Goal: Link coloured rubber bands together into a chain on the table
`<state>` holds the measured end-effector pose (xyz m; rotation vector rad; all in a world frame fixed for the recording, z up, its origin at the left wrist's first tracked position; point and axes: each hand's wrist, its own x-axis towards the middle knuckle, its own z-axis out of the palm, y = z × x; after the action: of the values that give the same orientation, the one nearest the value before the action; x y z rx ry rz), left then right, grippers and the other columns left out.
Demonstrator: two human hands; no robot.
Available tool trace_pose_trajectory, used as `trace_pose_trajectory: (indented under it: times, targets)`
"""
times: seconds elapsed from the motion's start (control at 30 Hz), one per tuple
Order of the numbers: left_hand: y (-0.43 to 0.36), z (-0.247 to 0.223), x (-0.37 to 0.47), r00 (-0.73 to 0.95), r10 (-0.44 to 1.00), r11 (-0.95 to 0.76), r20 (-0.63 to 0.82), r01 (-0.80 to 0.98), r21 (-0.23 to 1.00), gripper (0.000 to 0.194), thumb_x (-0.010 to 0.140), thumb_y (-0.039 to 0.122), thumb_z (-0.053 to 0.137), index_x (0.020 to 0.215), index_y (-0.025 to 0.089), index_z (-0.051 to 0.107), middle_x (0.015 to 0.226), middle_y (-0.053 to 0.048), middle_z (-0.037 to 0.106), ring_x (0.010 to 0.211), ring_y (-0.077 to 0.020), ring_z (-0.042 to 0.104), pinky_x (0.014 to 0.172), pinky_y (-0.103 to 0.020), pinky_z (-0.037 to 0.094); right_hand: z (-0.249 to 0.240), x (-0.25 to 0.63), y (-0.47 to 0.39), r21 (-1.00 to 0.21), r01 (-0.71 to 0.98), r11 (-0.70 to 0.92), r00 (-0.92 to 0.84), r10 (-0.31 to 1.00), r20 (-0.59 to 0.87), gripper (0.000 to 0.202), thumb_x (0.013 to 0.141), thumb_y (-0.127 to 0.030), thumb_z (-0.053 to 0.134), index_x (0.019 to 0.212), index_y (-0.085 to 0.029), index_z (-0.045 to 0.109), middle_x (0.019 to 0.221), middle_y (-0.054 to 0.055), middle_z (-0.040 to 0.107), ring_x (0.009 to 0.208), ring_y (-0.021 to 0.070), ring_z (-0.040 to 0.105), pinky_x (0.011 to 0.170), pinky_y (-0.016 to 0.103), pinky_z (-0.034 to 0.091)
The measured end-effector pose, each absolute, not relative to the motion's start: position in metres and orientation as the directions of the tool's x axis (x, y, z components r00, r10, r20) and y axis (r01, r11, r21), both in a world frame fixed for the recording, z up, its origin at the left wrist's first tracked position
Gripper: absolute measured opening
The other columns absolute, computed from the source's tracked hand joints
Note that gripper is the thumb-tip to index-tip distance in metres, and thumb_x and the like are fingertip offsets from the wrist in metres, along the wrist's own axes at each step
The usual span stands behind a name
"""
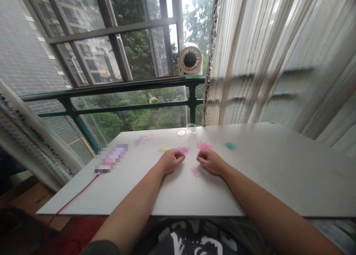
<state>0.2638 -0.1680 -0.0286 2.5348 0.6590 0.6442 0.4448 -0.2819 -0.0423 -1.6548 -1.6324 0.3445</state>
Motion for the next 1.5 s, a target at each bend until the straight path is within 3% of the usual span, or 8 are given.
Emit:
trace_pose_trajectory:
  times: [0.27,0.47,0.97,1.5]
  targets:
    - [-0.188,-0.027,0.267,0.909,0.363,-0.825,0.205,0.211,0.524,0.025,0.07,0.027,0.055,0.089,0.017,0.066,0.07,-0.002,0.062,0.058,-0.0095,0.049,0.057,-0.02,0.039,-0.041,0.443,-0.282,-0.668,0.738,0.103,0.144,0.942,0.304,0.013,0.071,-0.025,0.049,0.065,-0.015,0.055,0.052,-0.004,0.047,0.049,0.0087,0.04,0.049,0.022,0.03]
    - [-0.188,-0.026,0.267,0.934,0.288,-0.861,0.212,0.156,0.484,0.027,0.065,0.03,0.061,0.089,0.019,0.068,0.073,-0.002,0.06,0.061,-0.0102,0.049,0.058,-0.02,0.039,-0.04,0.444,-0.282,-0.648,0.755,0.101,0.134,0.944,0.303,0.013,0.072,-0.024,0.049,0.065,-0.015,0.055,0.053,-0.003,0.048,0.05,0.0088,0.04,0.049,0.021,0.029]
    - [-0.19,-0.027,0.27,0.925,0.335,-0.856,0.177,0.22,0.468,0.019,0.073,0.03,0.053,0.076,0.015,0.065,0.066,-0.001,0.059,0.059,-0.0102,0.047,0.056,-0.02,0.035,-0.039,0.444,-0.282,-0.641,0.76,0.102,0.114,0.951,0.287,0.014,0.072,-0.022,0.049,0.067,-0.014,0.059,0.056,-0.002,0.052,0.054,0.0095,0.044,0.053,0.022,0.032]
    - [-0.184,-0.034,0.271,0.888,0.431,-0.665,0.159,0.194,0.721,0.027,0.079,0.034,0.046,0.083,0.013,0.063,0.074,-0.003,0.066,0.059,-0.0101,0.053,0.058,-0.021,0.04,-0.041,0.44,-0.286,-0.759,0.605,0.24,-0.007,0.955,0.296,0.012,0.067,-0.019,0.056,0.076,-0.013,0.06,0.051,-0.006,0.041,0.045,0.0058,0.034,0.043,0.019,0.026]
